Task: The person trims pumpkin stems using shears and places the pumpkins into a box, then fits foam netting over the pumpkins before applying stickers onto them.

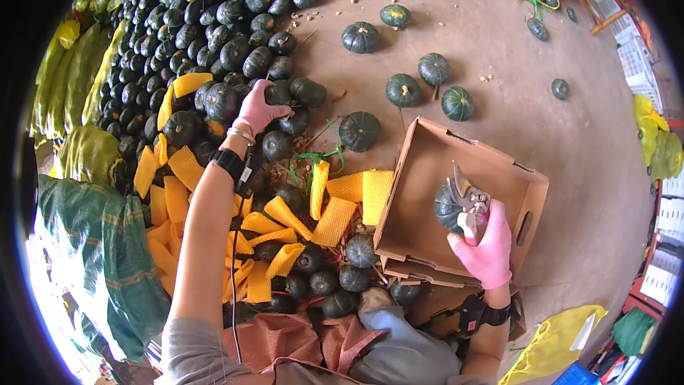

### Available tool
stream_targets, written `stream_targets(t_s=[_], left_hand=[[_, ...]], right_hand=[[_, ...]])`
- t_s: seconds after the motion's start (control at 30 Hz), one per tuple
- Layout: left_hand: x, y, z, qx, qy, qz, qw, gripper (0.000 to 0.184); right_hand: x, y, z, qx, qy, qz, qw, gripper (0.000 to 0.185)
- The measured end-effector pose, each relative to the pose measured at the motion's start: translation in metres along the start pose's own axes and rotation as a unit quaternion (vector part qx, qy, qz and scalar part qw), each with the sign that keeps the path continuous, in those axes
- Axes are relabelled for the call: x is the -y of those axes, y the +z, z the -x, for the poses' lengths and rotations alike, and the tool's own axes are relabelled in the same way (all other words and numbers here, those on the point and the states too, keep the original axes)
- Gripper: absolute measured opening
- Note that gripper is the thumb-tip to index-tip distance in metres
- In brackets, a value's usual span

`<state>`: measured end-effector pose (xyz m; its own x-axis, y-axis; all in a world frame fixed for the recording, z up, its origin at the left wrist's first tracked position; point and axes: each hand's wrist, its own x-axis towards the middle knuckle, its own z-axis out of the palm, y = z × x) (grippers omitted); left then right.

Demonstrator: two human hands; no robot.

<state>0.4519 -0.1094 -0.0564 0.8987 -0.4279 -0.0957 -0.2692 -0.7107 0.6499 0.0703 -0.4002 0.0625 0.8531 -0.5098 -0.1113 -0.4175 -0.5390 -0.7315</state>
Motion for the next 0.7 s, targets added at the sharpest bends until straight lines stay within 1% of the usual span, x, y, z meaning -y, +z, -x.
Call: stream_targets(t_s=[0.03,0.1,0.13,0.17,0.2,0.23,0.3,0.33,0.37,0.43,0.47,0.5,0.53,0.57,0.63,0.67,0.7], left_hand=[[-0.002,0.001,0.01,-0.023,0.004,0.012,1.0,0.073],[0.01,0.01,0.024,-0.058,0.021,0.116,0.991,0.067],[0.002,0.007,0.036,-0.033,-0.021,0.308,0.95,0.058],[-0.006,0.008,0.053,-0.015,-0.073,0.53,0.845,0.048],[-0.014,0.008,0.073,0.011,-0.129,0.705,0.697,0.045],[-0.021,0.008,0.091,0.035,-0.181,0.841,0.509,0.043],[-0.037,0.02,0.119,0.002,-0.182,0.838,0.515,0.06],[-0.043,0.023,0.134,0.054,-0.167,0.895,0.41,0.063],[-0.051,0.028,0.147,0.099,-0.164,0.924,0.331,0.067],[-0.079,0.031,0.17,0.15,-0.146,0.951,0.228,0.068],[-0.098,0.028,0.181,0.142,-0.127,0.954,0.233,0.069],[-0.116,0.023,0.192,0.134,-0.107,0.956,0.238,0.071],[-0.126,0.021,0.201,0.137,-0.1,0.956,0.24,0.07],[-0.134,0.019,0.209,0.131,-0.09,0.948,0.276,0.067],[-0.153,0.013,0.221,0.063,-0.092,0.929,0.353,0.063],[-0.158,0.011,0.228,0.055,-0.063,0.928,0.363,0.062],[-0.172,0.007,0.237,0.013,-0.003,0.915,0.404,0.064]], right_hand=[[0.003,0.001,-0.002,-0.009,-0.004,0.017,1.0,0.056],[0.004,0.004,-0.002,-0.029,-0.013,0.018,0.999,0.056],[0.006,0.005,-0.002,-0.051,-0.024,0.035,0.998,0.057],[0.008,0.008,0.0,-0.073,-0.034,0.052,0.995,0.058],[0.01,0.011,0.003,-0.092,-0.042,0.07,0.992,0.06],[0.017,0.014,0.006,-0.103,-0.069,0.09,0.988,0.061],[0.041,0.02,0.013,-0.12,-0.129,0.131,0.976,0.065],[0.057,0.022,0.015,-0.094,-0.155,0.154,0.971,0.067],[0.067,0.028,0.018,-0.09,-0.191,0.168,0.963,0.064],[0.083,0.039,0.021,-0.084,-0.247,0.209,0.942,0.06],[0.085,0.043,0.021,-0.086,-0.263,0.22,0.936,0.057],[0.09,0.045,0.022,-0.065,-0.256,0.225,0.938,0.057],[0.093,0.048,0.024,-0.056,-0.254,0.209,0.942,0.061],[0.095,0.052,0.026,-0.049,-0.256,0.194,0.946,0.065],[0.098,0.058,0.031,-0.047,-0.254,0.164,0.952,0.063],[0.094,0.064,0.034,-0.032,-0.24,0.138,0.96,0.06],[0.095,0.07,0.038,-0.02,-0.228,0.105,0.968,0.058]])
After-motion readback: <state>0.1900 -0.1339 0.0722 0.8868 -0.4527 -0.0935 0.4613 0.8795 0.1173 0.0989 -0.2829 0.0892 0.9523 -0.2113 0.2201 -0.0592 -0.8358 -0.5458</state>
